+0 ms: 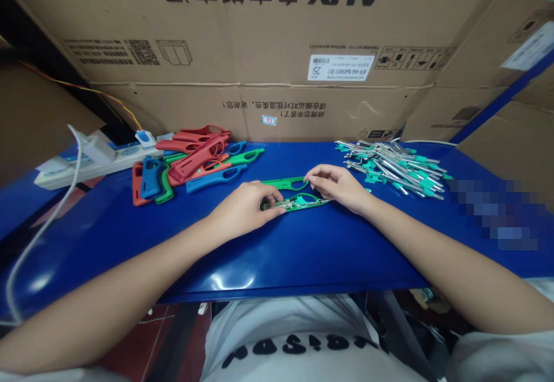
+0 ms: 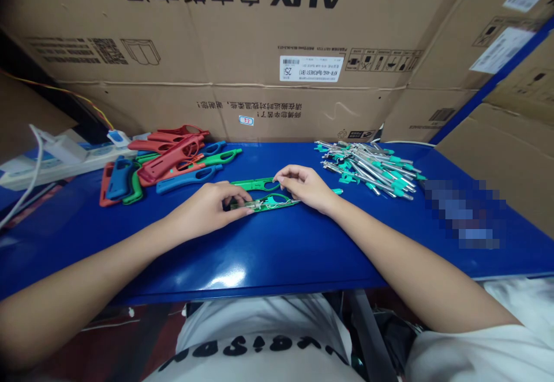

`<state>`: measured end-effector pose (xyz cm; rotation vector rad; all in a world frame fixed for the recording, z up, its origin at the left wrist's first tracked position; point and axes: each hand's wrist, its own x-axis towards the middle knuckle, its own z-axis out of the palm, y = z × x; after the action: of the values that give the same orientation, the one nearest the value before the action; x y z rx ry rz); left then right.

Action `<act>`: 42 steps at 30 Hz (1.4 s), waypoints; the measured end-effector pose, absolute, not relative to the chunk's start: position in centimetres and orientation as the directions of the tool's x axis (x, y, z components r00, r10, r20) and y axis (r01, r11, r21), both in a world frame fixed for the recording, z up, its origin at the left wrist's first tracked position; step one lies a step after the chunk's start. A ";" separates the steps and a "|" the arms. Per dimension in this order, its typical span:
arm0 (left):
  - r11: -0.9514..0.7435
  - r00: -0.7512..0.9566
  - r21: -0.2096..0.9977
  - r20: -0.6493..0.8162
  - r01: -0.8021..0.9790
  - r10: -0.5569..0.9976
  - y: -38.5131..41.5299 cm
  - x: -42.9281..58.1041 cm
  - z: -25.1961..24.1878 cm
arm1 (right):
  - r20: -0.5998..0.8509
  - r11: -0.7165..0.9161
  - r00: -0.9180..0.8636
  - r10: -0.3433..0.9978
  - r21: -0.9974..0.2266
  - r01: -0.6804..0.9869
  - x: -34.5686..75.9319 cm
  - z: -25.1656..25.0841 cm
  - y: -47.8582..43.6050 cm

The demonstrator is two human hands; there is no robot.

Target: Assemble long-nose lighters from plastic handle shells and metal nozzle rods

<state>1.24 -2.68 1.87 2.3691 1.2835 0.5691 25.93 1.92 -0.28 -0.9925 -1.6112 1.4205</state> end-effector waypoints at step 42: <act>-0.533 0.532 0.620 0.211 0.576 0.820 -2.9 1.8 0.7 | 0.369 0.633 -0.515 0.774 -0.494 0.597 25.5 -1.5 1.1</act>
<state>1.78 -2.86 0.71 2.2905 1.1339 0.6749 25.48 1.09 -1.46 -1.0688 -2.2879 0.4108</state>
